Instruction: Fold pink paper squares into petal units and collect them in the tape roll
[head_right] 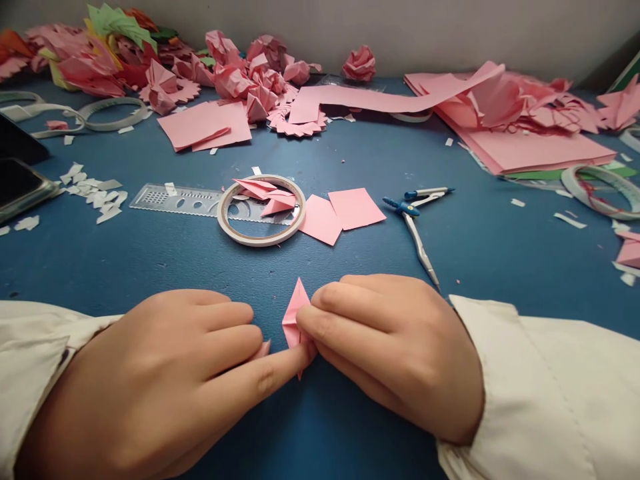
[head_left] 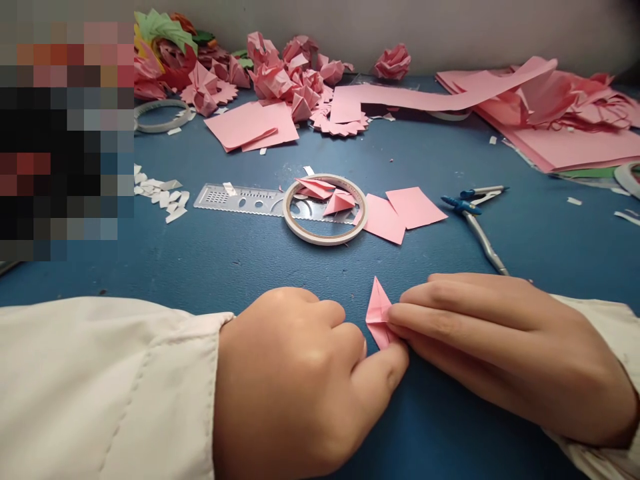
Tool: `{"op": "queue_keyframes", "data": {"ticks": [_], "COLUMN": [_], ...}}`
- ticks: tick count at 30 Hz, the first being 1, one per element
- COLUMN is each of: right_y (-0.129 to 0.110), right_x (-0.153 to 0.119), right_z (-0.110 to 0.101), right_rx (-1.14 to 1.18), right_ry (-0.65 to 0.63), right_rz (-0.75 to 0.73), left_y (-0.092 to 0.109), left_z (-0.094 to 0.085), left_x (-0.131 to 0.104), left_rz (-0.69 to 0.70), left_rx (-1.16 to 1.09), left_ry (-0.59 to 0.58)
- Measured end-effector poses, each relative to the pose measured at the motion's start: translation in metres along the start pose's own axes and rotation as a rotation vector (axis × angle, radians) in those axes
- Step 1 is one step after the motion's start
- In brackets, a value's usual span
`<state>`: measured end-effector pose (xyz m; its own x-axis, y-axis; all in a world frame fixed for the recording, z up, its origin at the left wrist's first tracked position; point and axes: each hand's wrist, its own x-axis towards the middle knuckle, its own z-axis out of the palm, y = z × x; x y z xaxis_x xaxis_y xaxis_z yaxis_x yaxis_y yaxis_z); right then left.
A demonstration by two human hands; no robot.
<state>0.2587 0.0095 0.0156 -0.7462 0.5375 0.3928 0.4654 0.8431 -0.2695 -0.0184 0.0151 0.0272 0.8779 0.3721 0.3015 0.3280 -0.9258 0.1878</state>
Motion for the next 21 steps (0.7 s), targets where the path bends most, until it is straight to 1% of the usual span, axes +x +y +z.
{"op": "queue_keyframes", "data": {"ticks": [14, 18, 21], "right_y": [0.0029, 0.0045, 0.0044], "right_x": [-0.0002, 0.0019, 0.0024], "right_z": [0.0004, 0.0053, 0.0037], "right_rx": [-0.014, -0.016, -0.002], "right_ry": [0.009, 0.018, 0.037], "right_rz": [-0.041, -0.022, 0.018], "left_y": [-0.0042, -0.0054, -0.0051], "left_z": [-0.0037, -0.0034, -0.0042], "left_x": [-0.0003, -0.0013, -0.0023], "left_rz": [0.036, 0.045, 0.038], "left_rx": [-0.024, -0.034, -0.043], "left_ry": [-0.024, -0.039, -0.036]}}
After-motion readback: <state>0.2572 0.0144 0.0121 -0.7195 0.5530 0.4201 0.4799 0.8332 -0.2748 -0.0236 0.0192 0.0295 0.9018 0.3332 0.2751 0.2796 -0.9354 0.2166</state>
